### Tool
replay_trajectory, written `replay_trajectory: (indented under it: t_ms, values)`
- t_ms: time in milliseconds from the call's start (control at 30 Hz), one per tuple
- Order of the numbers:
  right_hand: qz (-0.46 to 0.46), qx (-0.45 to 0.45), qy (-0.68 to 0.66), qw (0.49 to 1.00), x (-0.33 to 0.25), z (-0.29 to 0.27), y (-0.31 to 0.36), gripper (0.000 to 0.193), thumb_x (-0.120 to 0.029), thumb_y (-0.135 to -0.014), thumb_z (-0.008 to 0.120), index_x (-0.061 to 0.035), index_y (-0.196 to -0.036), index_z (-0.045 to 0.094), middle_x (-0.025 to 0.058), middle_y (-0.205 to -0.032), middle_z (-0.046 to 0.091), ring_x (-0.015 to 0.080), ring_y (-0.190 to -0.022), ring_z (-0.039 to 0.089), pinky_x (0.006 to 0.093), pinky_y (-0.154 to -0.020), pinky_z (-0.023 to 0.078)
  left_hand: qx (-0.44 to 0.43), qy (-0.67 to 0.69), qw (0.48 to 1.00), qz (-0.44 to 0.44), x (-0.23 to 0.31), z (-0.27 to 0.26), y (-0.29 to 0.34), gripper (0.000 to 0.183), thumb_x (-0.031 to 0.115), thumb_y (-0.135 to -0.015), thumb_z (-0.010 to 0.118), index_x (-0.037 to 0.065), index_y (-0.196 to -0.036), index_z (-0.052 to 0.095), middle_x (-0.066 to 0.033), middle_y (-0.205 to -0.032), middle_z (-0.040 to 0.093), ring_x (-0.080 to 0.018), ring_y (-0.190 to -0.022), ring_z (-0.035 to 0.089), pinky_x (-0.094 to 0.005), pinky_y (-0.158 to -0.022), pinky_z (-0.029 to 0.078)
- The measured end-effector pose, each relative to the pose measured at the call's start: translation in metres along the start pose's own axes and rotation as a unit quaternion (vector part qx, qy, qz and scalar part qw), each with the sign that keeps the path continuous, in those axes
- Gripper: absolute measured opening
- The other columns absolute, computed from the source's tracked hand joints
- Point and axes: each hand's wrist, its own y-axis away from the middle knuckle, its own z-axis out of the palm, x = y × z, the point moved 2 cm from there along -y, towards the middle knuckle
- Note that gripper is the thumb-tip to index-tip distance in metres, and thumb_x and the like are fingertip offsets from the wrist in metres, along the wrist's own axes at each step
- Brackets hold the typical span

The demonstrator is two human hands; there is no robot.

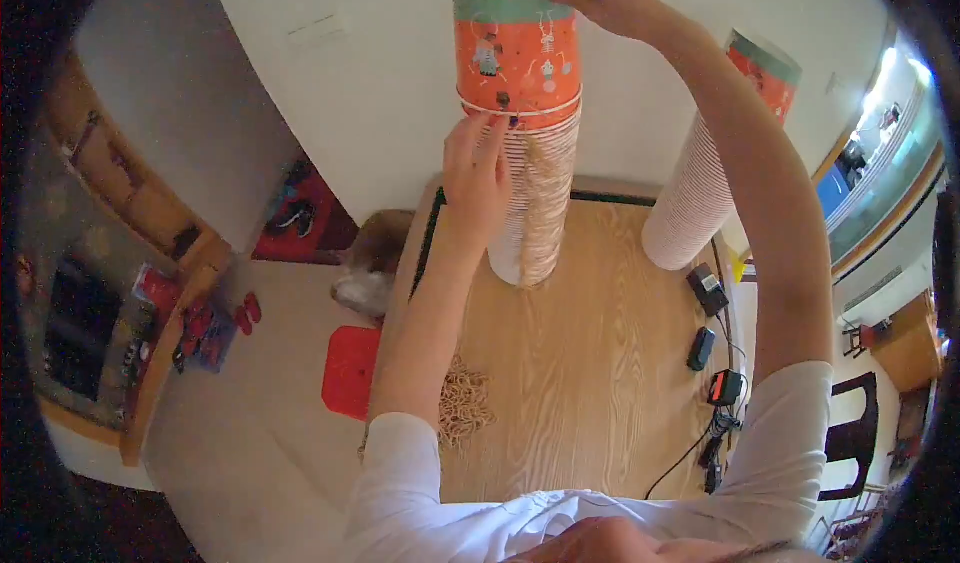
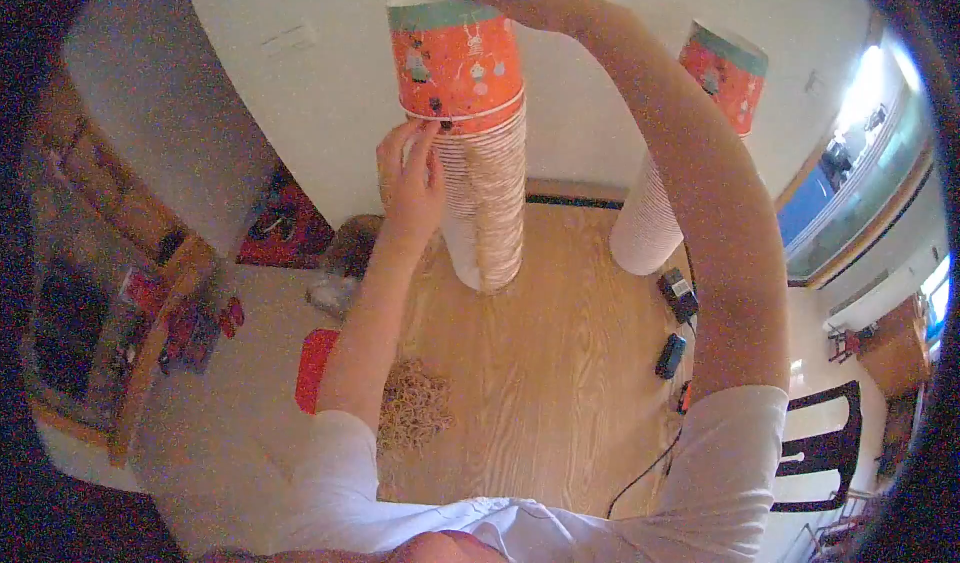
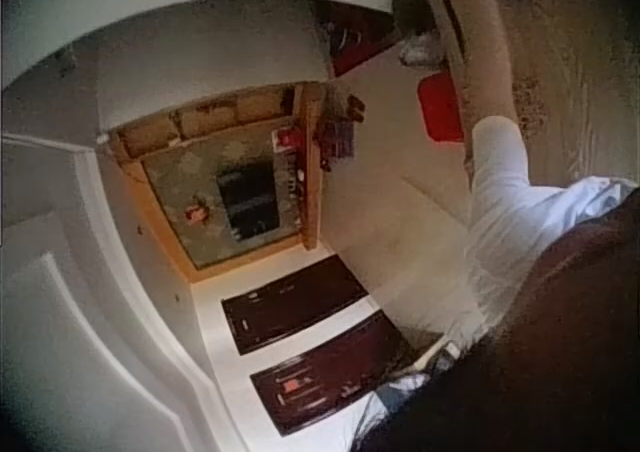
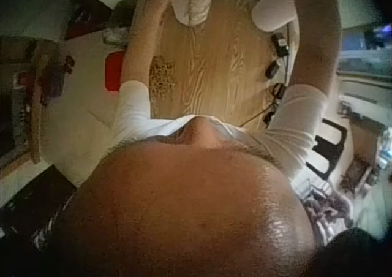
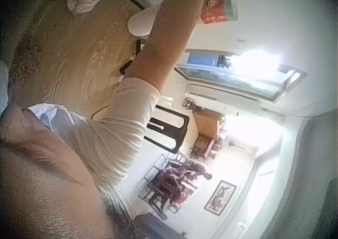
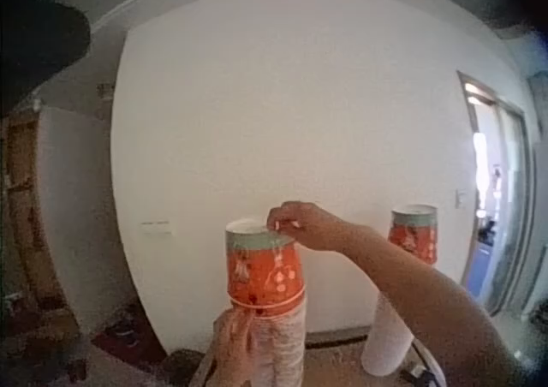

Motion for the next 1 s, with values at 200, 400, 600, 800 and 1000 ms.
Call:
replay_trajectory:
  t_ms: [200,400,600,800,1000]
  values:
    - [0.02,-0.03,0.016,0.999,-0.003,-0.001,0.001,0.008,-0.006,-0.085,0.049,-0.0047,-0.092,0.054,0.0097,-0.088,0.057,0.0231,-0.083,0.055,0.036,-0.074,0.044,-0.052,0.004,0.998,-0.018,-0.014,0.007,-0.001,0.034,-0.002,-0.072,0.059,0.007,-0.105,0.058,-0.0116,-0.105,0.053,-0.0306,-0.1,0.05,-0.0395,-0.086,0.043]
    - [0.003,-0.012,0.018,1.0,-0.001,0.004,0.008,0.008,-0.005,-0.084,0.05,-0.0043,-0.09,0.055,0.0102,-0.088,0.057,0.0242,-0.082,0.055,0.0365,-0.073,0.045,-0.054,0.009,0.998,-0.004,-0.017,0.009,0.0,0.034,-0.005,-0.066,0.06,0.004,-0.099,0.056,-0.0127,-0.101,0.052,-0.0317,-0.096,0.05,-0.0405,-0.083,0.044]
    - [0.016,-0.002,0.004,1.0,-0.001,0.008,0.008,0.011,-0.007,-0.084,0.052,-0.0043,-0.093,0.058,0.0108,-0.09,0.059,0.0241,-0.083,0.056,0.0364,-0.074,0.045,-0.054,-0.001,0.999,-0.008,-0.02,0.011,0.002,0.032,-0.004,-0.066,0.06,0.004,-0.097,0.056,-0.0129,-0.101,0.052,-0.0319,-0.096,0.05,-0.0407,-0.083,0.044]
    - [0.022,0.001,-0.001,1.0,0.001,0.009,0.01,0.01,-0.007,-0.083,0.054,-0.0039,-0.09,0.059,0.0096,-0.088,0.059,0.0224,-0.082,0.056,0.0347,-0.074,0.045,-0.064,-0.005,0.998,0.001,-0.021,0.011,0.004,0.034,-0.004,-0.066,0.059,0.004,-0.099,0.056,-0.0133,-0.101,0.051,-0.0323,-0.096,0.05,-0.0406,-0.083,0.044]
    - [0.021,0.072,0.0,0.997,-0.004,0.015,0.023,0.008,-0.006,-0.082,0.054,-0.0042,-0.088,0.06,0.0091,-0.086,0.059,0.0234,-0.082,0.055,0.0356,-0.073,0.044,-0.085,-0.031,0.996,-0.007,-0.014,0.011,0.0,0.036,-0.005,-0.066,0.058,0.003,-0.101,0.055,-0.014,-0.102,0.051,-0.0329,-0.097,0.049,-0.0404,-0.083,0.044]
